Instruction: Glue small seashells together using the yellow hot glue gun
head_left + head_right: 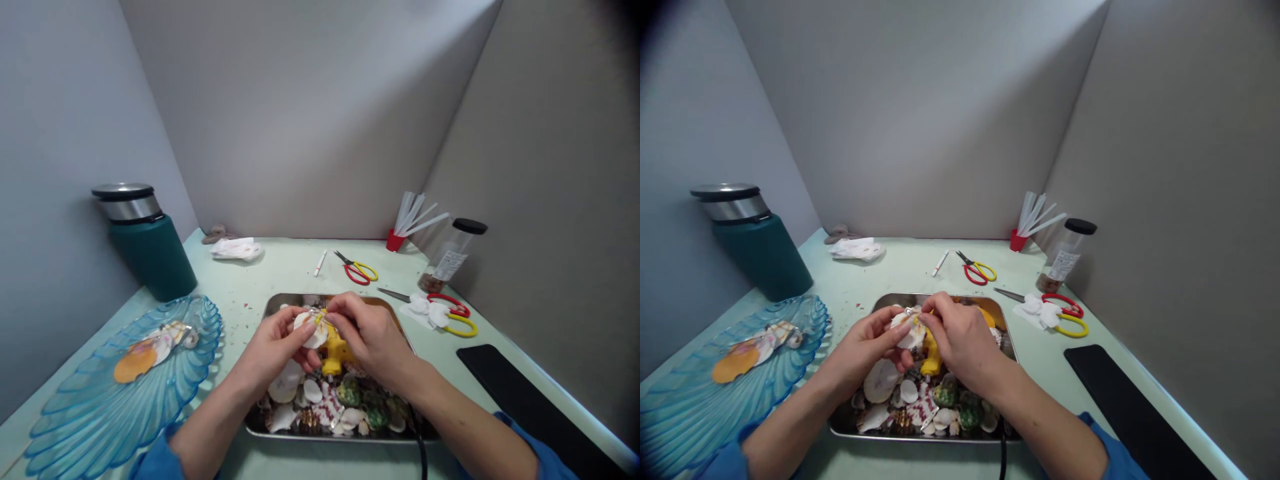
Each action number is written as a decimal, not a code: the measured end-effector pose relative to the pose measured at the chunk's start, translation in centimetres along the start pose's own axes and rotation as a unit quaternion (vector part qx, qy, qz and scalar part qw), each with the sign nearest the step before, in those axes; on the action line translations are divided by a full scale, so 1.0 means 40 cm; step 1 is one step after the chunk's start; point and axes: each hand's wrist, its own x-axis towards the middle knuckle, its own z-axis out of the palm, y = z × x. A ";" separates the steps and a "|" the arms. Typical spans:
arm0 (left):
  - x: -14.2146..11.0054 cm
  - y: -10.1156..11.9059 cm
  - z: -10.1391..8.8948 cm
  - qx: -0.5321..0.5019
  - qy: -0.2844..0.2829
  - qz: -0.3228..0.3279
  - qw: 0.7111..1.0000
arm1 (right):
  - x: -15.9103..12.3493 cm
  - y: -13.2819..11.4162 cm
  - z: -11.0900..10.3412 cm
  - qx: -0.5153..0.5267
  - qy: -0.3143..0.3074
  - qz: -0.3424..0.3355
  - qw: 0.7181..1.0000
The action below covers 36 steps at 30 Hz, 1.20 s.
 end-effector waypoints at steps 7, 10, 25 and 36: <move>-0.005 0.006 0.007 -0.005 -0.001 -0.005 1.000 | -0.007 -0.005 0.021 -0.053 0.006 -0.028 0.998; -0.004 0.005 0.006 -0.010 0.019 0.000 1.000 | -0.009 -0.003 0.024 -0.077 0.020 -0.039 0.996; 0.004 0.000 -0.005 -0.042 0.063 0.027 0.997 | -0.012 -0.006 0.018 0.002 -0.029 0.033 0.999; 0.004 -0.003 -0.005 -0.020 0.071 0.029 0.997 | -0.021 -0.005 0.032 -0.006 -0.041 0.040 0.998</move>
